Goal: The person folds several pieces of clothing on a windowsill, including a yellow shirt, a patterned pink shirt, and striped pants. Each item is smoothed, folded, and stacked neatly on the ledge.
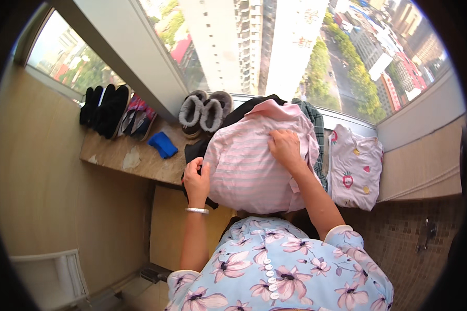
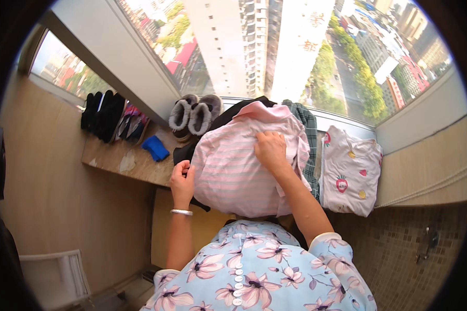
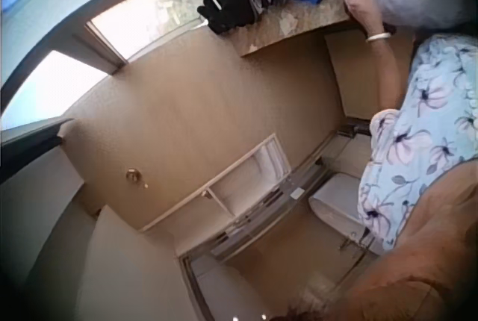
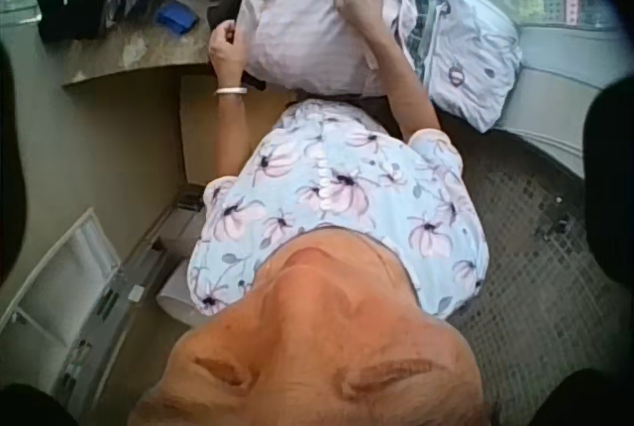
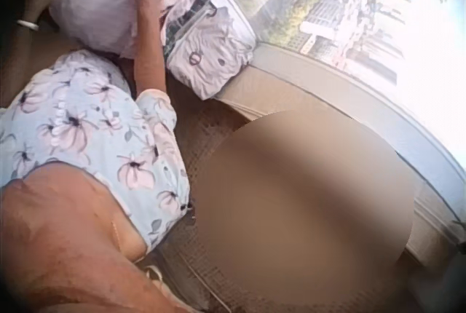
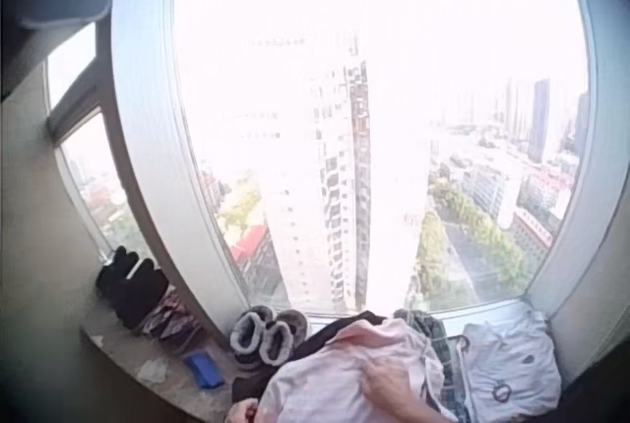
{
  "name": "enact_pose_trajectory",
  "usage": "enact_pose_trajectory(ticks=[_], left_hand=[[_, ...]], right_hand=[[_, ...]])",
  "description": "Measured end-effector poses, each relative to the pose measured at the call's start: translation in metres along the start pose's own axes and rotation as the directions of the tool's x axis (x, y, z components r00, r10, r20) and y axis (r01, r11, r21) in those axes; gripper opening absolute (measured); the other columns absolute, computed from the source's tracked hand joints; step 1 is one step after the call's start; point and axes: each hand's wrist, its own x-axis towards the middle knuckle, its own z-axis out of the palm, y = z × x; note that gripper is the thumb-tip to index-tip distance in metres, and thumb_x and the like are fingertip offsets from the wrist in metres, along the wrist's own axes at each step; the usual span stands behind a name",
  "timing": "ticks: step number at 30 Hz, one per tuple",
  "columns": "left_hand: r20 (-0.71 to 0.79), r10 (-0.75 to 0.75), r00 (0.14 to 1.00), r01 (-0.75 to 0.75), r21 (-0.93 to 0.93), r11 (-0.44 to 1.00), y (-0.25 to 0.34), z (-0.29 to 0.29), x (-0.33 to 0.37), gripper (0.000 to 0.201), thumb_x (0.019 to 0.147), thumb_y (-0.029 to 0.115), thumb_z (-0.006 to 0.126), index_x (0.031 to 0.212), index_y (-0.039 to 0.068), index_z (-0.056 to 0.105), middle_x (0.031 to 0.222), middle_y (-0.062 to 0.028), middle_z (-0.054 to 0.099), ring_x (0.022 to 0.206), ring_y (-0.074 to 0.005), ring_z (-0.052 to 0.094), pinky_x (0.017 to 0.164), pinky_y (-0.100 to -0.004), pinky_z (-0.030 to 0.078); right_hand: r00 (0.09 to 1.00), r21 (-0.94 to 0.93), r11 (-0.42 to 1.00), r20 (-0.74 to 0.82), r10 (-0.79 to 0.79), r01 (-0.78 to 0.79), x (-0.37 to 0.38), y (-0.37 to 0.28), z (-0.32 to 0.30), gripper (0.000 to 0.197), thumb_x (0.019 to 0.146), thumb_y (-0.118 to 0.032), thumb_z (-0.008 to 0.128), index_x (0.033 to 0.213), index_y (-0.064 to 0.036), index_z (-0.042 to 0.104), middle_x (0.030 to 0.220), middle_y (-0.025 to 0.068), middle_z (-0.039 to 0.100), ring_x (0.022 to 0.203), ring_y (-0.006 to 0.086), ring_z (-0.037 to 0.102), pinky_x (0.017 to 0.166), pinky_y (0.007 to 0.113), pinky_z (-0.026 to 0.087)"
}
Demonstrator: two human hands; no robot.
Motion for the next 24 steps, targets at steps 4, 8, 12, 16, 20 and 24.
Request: enact_pose_trajectory(ticks=[4,8,12,16,20,24], left_hand=[[-0.010,-0.071,0.997,0.072,0.148,0.986,-0.028,0.008,0.001,0.032,0.093,0.023,0.077,0.114,-0.001,0.072,0.103,-0.0160,0.074,0.090,-0.0259,0.070,0.082,-0.0394,0.056],[-0.024,-0.113,0.993,0.114,0.094,0.989,0.003,0.003,0.009,0.025,0.095,0.022,0.074,0.103,0.000,0.069,0.096,-0.0200,0.073,0.086,-0.0342,0.069,0.078,-0.0456,0.054],[-0.177,-0.019,0.984,0.016,-0.018,1.000,0.073,0.001,0.006,0.020,0.098,0.020,0.070,0.101,0.001,0.064,0.088,-0.0201,0.070,0.078,-0.0374,0.069,0.073,-0.0480,0.054],[0.017,0.212,0.977,-0.211,-0.065,0.975,0.134,0.048,-0.035,0.016,0.099,0.014,0.067,0.108,0.002,0.063,0.103,-0.0193,0.067,0.081,-0.0333,0.069,0.074,-0.0423,0.055],[0.356,0.227,0.907,-0.083,-0.377,0.923,0.163,0.069,-0.090,0.021,0.099,0.008,0.067,0.119,0.003,0.064,0.123,-0.0162,0.065,0.084,-0.0242,0.069,0.076,-0.0356,0.056],[0.243,0.211,0.947,-0.136,-0.292,0.947,0.146,0.034,-0.117,0.033,0.093,0.002,0.071,0.125,0.004,0.065,0.135,-0.0154,0.064,0.094,-0.0239,0.070,0.081,-0.0325,0.058]], right_hand=[[0.983,0.270,0.961,0.153,-0.098,0.054,0.022,-0.052,0.007,0.026,0.090,-0.024,0.074,0.109,-0.0077,0.079,0.103,0.0161,0.077,0.096,0.0325,0.073,0.085,0.046,0.056],[0.830,0.547,0.777,0.555,-0.058,-0.312,0.025,-0.070,0.018,0.034,0.096,-0.034,0.074,0.116,-0.0064,0.078,0.108,0.0166,0.077,0.091,0.0263,0.074,0.082,0.041,0.060],[0.651,0.629,0.301,0.758,-0.033,-0.717,0.028,-0.074,0.009,0.043,0.103,-0.045,0.070,0.122,-0.0064,0.074,0.104,0.0101,0.075,0.087,0.0196,0.071,0.079,0.036,0.059],[0.571,0.584,0.026,0.802,-0.178,-0.812,0.025,-0.048,0.006,0.032,0.103,-0.039,0.071,0.106,-0.0078,0.069,0.093,0.0028,0.067,0.079,0.0142,0.065,0.067,0.032,0.055],[0.587,0.586,0.100,0.809,-0.029,-0.804,0.035,-0.003,0.021,0.010,0.096,-0.014,0.072,0.093,-0.0064,0.067,0.091,0.0030,0.067,0.077,0.0147,0.066,0.064,0.031,0.057],[0.581,0.593,-0.048,0.800,0.151,-0.804,0.039,0.000,0.008,0.004,0.092,-0.007,0.069,0.095,-0.0039,0.069,0.090,0.0049,0.066,0.075,0.0156,0.063,0.062,0.032,0.053]])
